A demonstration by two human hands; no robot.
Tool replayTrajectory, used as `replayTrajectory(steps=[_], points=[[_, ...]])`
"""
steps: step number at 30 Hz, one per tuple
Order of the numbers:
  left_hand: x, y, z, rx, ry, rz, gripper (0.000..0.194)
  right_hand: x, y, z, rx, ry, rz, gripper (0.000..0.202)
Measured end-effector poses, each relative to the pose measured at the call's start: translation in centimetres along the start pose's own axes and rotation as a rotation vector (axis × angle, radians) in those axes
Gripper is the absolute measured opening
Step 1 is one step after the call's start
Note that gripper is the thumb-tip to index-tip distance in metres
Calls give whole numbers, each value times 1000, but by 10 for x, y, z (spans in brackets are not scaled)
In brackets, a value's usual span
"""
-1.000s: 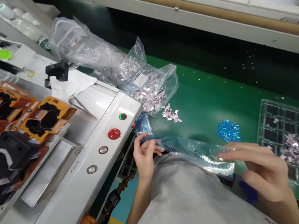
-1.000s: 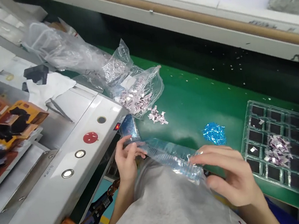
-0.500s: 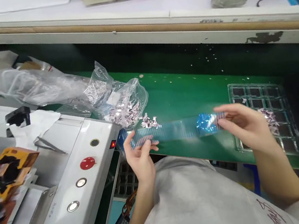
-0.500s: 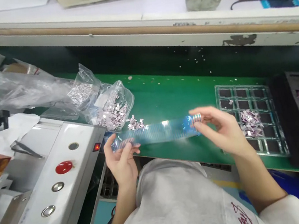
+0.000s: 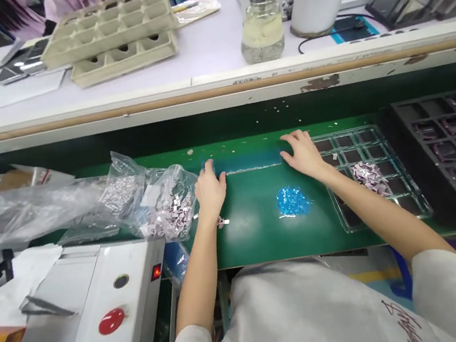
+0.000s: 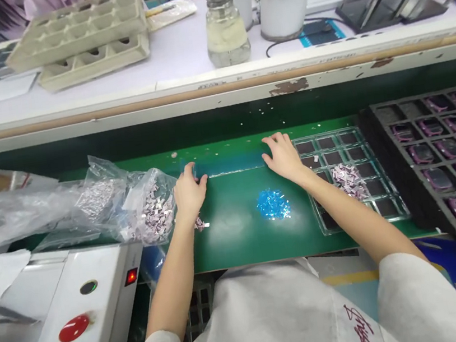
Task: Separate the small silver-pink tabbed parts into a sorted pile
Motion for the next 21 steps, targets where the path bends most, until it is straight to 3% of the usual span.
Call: replayTrajectory(steps=[5, 9, 12, 16, 18, 21], points=[[-6, 1, -6, 134, 45, -16, 61, -4, -6, 14, -169, -60, -94, 36], [-26, 13, -20, 146, 49, 20, 65, 3, -6, 16, -191, -49, -77, 36], [-59, 15, -29, 117, 51, 53, 58, 9, -8, 19, -187, -33, -39, 39], [-117, 3, -30, 45, 108, 167, 35, 11, -12, 19, -193, -4, 18, 37], [-138, -6, -25, 63, 115, 211, 40, 8, -18, 18, -195, -19, 28, 37], [-152, -16, -12, 76, 18, 208, 61, -3, -34, 13, -180, -28, 25, 40]])
Point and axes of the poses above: each hand's wrist, its own x-axis towards the middle knuckle, its own z-axis out of the palm, y = z × x, the point moved 9 cm from there along x, towards the middle knuckle, and after that the axes turned 12 degrees about -y, right-handed, at the moved point
